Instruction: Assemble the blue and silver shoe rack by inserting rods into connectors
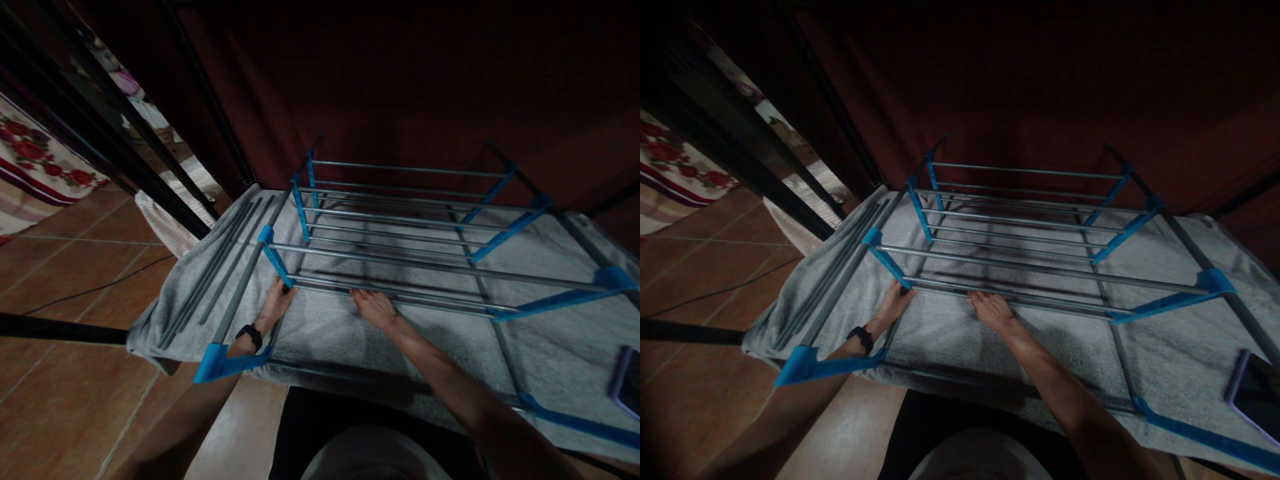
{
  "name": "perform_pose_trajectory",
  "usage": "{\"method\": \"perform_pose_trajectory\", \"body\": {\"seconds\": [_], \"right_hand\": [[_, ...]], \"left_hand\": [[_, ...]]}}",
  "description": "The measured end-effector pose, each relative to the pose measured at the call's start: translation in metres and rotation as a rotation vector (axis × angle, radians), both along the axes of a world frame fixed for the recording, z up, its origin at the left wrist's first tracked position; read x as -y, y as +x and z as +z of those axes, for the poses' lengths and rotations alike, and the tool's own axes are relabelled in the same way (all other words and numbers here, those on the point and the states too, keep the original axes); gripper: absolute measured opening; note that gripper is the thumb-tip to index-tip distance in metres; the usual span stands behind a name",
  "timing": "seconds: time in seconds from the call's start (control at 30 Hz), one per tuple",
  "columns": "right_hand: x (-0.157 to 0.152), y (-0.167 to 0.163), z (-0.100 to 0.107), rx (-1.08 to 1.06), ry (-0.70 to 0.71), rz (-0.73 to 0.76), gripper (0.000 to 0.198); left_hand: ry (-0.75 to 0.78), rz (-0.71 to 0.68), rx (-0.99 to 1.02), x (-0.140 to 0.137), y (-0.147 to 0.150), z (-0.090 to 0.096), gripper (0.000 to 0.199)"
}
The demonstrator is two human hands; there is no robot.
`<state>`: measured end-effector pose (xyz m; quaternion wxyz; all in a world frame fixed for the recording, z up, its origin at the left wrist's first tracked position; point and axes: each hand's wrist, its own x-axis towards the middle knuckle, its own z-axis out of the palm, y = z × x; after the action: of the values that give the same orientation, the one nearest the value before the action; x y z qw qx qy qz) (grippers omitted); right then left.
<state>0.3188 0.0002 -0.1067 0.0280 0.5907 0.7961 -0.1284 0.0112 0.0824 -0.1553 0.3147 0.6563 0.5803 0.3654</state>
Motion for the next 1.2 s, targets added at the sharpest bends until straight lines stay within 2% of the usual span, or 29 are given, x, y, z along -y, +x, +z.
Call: {"method": "perform_pose_trajectory", "body": {"seconds": [0.53,0.8,0.93,1.07,1.2], "right_hand": [[-0.003,0.0,0.006,-0.023,-0.024,0.018,0.043],[-0.006,0.001,0.009,-0.04,-0.063,0.002,0.044],[-0.01,0.001,0.008,-0.082,-0.094,-0.006,0.046],[-0.016,0.003,0.005,-0.121,-0.111,0.01,0.047],[-0.011,0.001,0.0,-0.126,-0.006,-0.003,0.047]], "left_hand": [[0.03,0.021,0.004,-0.001,0.003,-0.004,0.01],[0.016,0.02,-0.019,0.002,0.005,0.005,0.011],[0.016,-0.006,0.0,0.0,0.004,0.009,0.017],[0.008,-0.014,-0.105,-0.01,0.0,0.004,0.03],[-0.005,-0.035,-0.191,-0.017,-0.003,0.001,0.034]]}}
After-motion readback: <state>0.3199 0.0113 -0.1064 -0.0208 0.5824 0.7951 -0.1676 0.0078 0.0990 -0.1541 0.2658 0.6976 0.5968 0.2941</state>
